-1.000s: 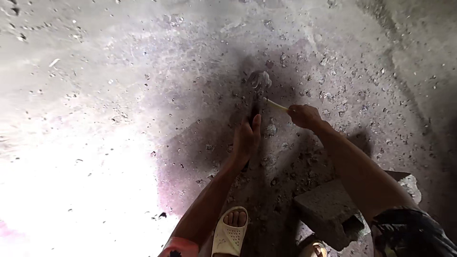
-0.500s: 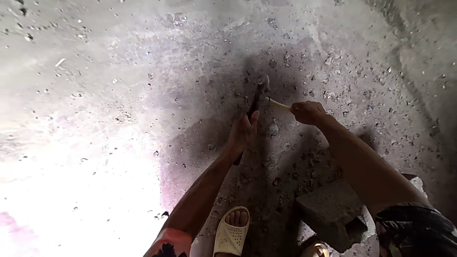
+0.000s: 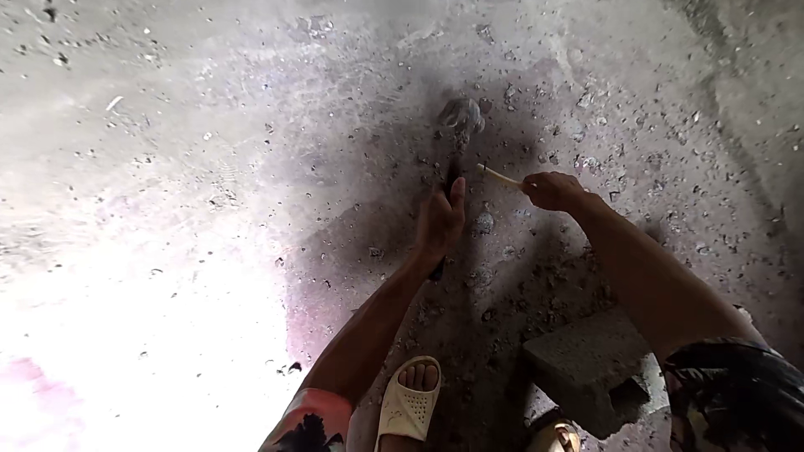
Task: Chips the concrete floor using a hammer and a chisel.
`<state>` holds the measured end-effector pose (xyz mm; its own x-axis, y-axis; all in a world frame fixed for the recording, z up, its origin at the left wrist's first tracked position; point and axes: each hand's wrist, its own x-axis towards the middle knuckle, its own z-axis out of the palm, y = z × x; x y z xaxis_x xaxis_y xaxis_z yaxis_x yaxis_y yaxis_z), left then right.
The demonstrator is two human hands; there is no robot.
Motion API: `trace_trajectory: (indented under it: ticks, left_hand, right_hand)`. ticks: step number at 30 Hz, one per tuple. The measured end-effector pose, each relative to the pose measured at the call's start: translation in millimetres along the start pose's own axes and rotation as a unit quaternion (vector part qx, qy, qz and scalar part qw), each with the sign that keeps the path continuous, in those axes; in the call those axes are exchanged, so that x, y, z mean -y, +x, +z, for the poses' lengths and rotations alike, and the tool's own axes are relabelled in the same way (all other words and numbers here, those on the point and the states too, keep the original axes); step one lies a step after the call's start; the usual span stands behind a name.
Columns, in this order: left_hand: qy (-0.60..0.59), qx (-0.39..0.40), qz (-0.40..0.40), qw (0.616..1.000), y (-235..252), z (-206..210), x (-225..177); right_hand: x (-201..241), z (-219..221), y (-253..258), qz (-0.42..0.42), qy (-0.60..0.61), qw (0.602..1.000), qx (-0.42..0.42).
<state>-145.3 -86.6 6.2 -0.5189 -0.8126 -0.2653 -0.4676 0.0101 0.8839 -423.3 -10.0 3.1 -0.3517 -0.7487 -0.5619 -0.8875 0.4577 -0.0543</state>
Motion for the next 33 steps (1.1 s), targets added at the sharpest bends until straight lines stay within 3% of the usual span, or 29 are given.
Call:
trace_trajectory:
  ticks: [3,5,7,13,18,21,23,26,28,33]
  left_hand:
    - [0.036,0.024,0.013,0.999,8.6,12.7,14.8]
    - [0.066,0.11,-0.046,0.991,17.4,14.1,15.3]
    - [0.07,0.145,-0.081,0.984,12.0,13.1,10.5]
    - [0.057,0.052,-0.004,0.997,-19.5,25.1,9.8]
    - [0.072,0.104,-0.03,0.991,6.7,18.2,-8.9]
    - [0.041,0.061,0.031,0.997,-26.3,-0.4,-20.3]
    - [0.04,0.018,0.066,0.997,-27.8,9.5,-11.9]
    - [0.087,0.079,-0.001,0.993,-0.1,25.7,8.2]
    - [0.079,0.107,-0.043,0.99,7.1,16.8,-0.7]
    - [0.016,0.005,0.044,0.999,-20.2,12.4,-12.9]
  right_hand:
    - [-1.1,5.5,0.5,0.006,0.004,1.0,-0.004]
    - [-2.1,6.0,-2.8,0.018,0.008,1.0,-0.006]
    - [-3.5,8.1,-3.8,0.023,0.01,1.0,-0.006]
    - [-7.4,10.1,-2.4,0.004,-0.001,1.0,-0.004]
    - [-3.2,6.6,-3.1,0.008,-0.024,1.0,-0.013]
    - [-3.9,9.2,-1.7,0.004,-0.034,0.999,-0.012]
    - [-4.5,10.9,-2.7,0.006,-0.033,0.999,-0.013]
    - [-3.1,9.8,-5.8,0.005,-0.03,0.999,-0.018]
    - [3.2,7.9,-6.8,0.0,-0.031,0.999,-0.027]
    - [4.5,3.2,-7.5,0.005,-0.051,0.998,-0.02]
